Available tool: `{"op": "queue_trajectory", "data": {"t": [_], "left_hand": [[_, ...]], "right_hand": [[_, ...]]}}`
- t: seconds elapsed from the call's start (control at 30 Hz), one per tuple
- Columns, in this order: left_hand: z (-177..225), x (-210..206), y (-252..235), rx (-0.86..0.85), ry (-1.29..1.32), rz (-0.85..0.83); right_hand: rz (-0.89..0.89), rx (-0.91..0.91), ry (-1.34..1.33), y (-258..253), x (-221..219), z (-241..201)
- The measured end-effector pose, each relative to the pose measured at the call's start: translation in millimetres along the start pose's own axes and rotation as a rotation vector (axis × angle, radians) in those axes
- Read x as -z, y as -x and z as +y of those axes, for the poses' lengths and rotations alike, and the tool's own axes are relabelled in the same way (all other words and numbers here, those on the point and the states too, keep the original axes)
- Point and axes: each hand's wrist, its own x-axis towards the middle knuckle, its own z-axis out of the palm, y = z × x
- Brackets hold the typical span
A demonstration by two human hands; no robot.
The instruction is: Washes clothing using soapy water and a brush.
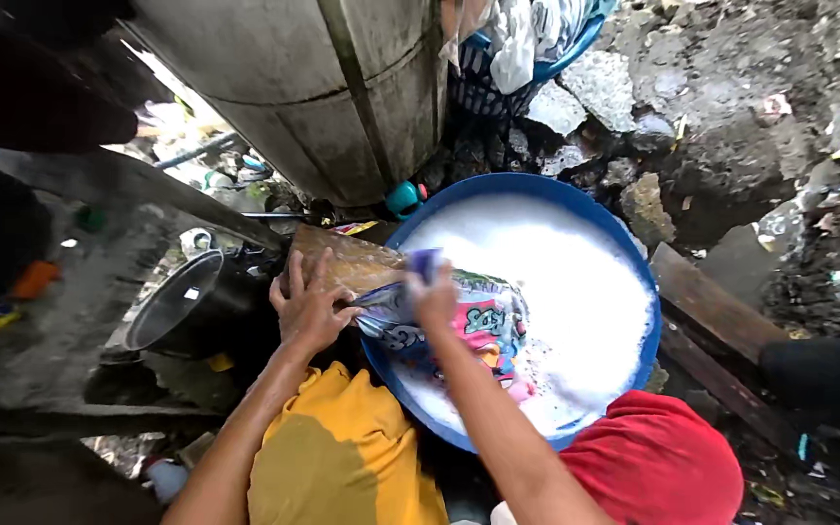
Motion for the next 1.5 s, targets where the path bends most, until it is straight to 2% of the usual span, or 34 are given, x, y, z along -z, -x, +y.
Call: {"op": "queue_trajectory", "data": {"t": [0.07,0.13,0.17,0.27,0.33,0.37,0.43,0.5,0.57,0.63,0.7,0.8,0.87,0.93,0.97,1.03,1.07,1.1,1.17,1.2,1.27,1.33,1.4,1.47,1.5], "left_hand": [[-0.5,0.7,0.6,0.014,0.012,-0.008],[-1.1,0.2,1.4,0.009,0.008,-0.014],[-0.7,0.7,0.0,0.008,0.013,-0.012],[0.1,-0.9,-0.5,0.015,0.016,-0.018],[1.4,-0.4,-1.0,0.008,0.03,-0.006],[1.9,0.4,-0.9,0.008,0.031,-0.004],[2.0,2.5,-0.9,0.017,0.016,-0.006],[2.2,3.6,-1.9,0.03,-0.002,-0.02],[2.4,2.5,-0.6,0.025,0.006,-0.022],[3.9,3.2,-0.8,0.029,0.016,-0.014],[3.3,3.9,-0.7,0.035,0.003,-0.017],[2.1,1.1,-0.5,0.021,0.001,-0.02],[0.1,-0.5,-0.1,0.009,0.004,-0.001],[-2.9,-1.3,0.6,0.003,0.001,0.002],[-3.3,-1.5,0.2,0.005,-0.002,-0.002],[-1.0,-0.9,-1.3,0.006,-0.003,-0.004],[-0.7,-0.9,-1.1,0.003,-0.002,-0.001],[-0.9,-0.8,-1.3,-0.003,0.001,0.006],[-2.3,-2.3,-0.4,-0.005,-0.002,0.012],[-2.4,-2.4,-0.2,-0.006,-0.006,0.008],[-0.3,-1.6,-1.3,-0.011,-0.005,0.005],[2.0,0.0,-1.0,0.004,0.006,0.0],[3.0,3.9,2.1,0.049,0.045,0.004],[2.4,5.4,2.6,0.054,0.046,0.001],[0.8,1.8,2.0,0.033,0.043,0.015]], "right_hand": [[-0.104,0.198,0.022,23.0,-33.7,-39.3],[-0.099,0.255,0.059,19.4,-23.4,-10.7],[-0.053,0.194,0.095,9.4,-5.4,22.4],[0.025,-0.241,0.193,-20.8,64.3,133.9],[0.006,-0.412,0.161,-36.8,100.6,156.6],[-0.007,-0.401,0.076,-40.0,107.9,154.7],[-0.118,-0.263,-0.183,-26.0,106.0,128.4],[-0.443,-0.088,-0.351,16.3,97.7,84.8],[-0.82,0.06,-0.305,59.3,81.8,73.9],[-1.074,0.077,-0.042,82.8,66.1,94.4],[-1.148,0.016,0.222,88.6,52.4,133.2],[-1.047,-0.177,0.447,96.2,40.9,165.3],[-0.964,-0.269,0.414,101.2,31.3,155.3],[-0.857,-0.402,0.192,100.6,14.0,154.0],[-0.88,-0.441,0.204,94.0,16.4,146.7],[-1.181,-0.293,0.421,70.8,39.5,132.4],[-1.256,-0.188,0.38,59.7,52.7,128.2],[-1.282,-0.103,0.202,48.6,67.1,122.2],[-1.212,-0.06,-0.276,34.6,88.6,105.5],[-1.093,-0.111,-0.425,31.1,93.5,86.7],[-0.736,-0.175,-0.524,28.8,77.7,36.6],[-0.432,-0.088,-0.413,31.6,31.1,-12.9],[-0.343,0.093,-0.159,38.4,-9.5,-45.6],[-0.335,0.207,0.03,33.4,-21.4,-36.7],[-0.292,0.183,0.057,26.6,-13.8,-14.9]]}}
